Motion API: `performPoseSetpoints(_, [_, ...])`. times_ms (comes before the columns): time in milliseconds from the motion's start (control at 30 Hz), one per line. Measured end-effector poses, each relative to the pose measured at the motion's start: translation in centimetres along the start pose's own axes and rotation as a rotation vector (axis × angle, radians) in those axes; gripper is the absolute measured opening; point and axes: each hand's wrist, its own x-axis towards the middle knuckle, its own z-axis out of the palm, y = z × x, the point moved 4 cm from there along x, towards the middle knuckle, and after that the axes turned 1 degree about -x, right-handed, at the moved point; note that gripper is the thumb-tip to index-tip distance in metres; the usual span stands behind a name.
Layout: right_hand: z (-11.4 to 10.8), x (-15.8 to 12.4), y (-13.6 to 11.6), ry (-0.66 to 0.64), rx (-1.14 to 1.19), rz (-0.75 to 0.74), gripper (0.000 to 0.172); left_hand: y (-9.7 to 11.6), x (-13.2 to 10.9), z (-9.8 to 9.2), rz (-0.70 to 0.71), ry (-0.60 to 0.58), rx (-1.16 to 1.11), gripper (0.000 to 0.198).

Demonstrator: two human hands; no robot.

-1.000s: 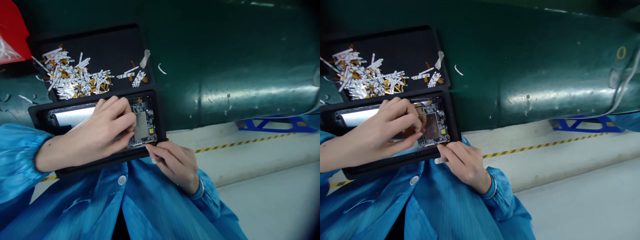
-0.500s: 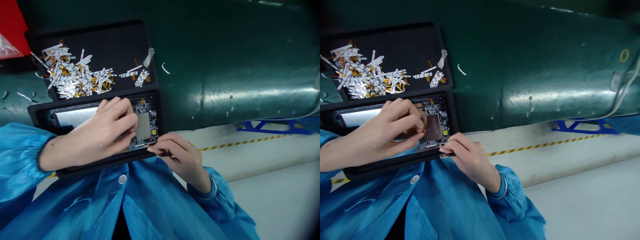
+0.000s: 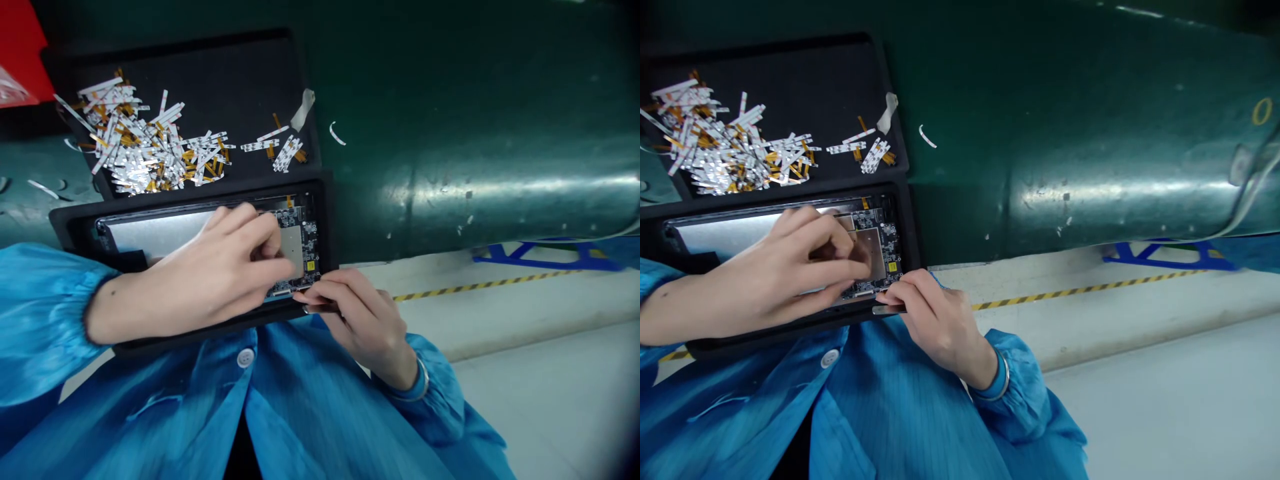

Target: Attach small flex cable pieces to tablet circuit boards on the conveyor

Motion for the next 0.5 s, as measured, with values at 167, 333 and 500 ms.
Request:
performPoseSetpoints(167, [0.0,-0.2,0.4,0.044,0.056,0.040,0.014,0.3,-0.2,0.7,0.127,-0.038,0.022,0.029])
performPoseSetpoints(333, [0.2,0.3,2.4,0.079,0.161,0.237,0.044,0.6,0.2,0.9,0.237,-0.119,0.230,0.030])
performPoseSetpoints(500, [0.6,1.1,3.8,-0.016,0.344,0.293,0.051,1.9,1.1,1.7,0.274,-0.124,0.291,0.016])
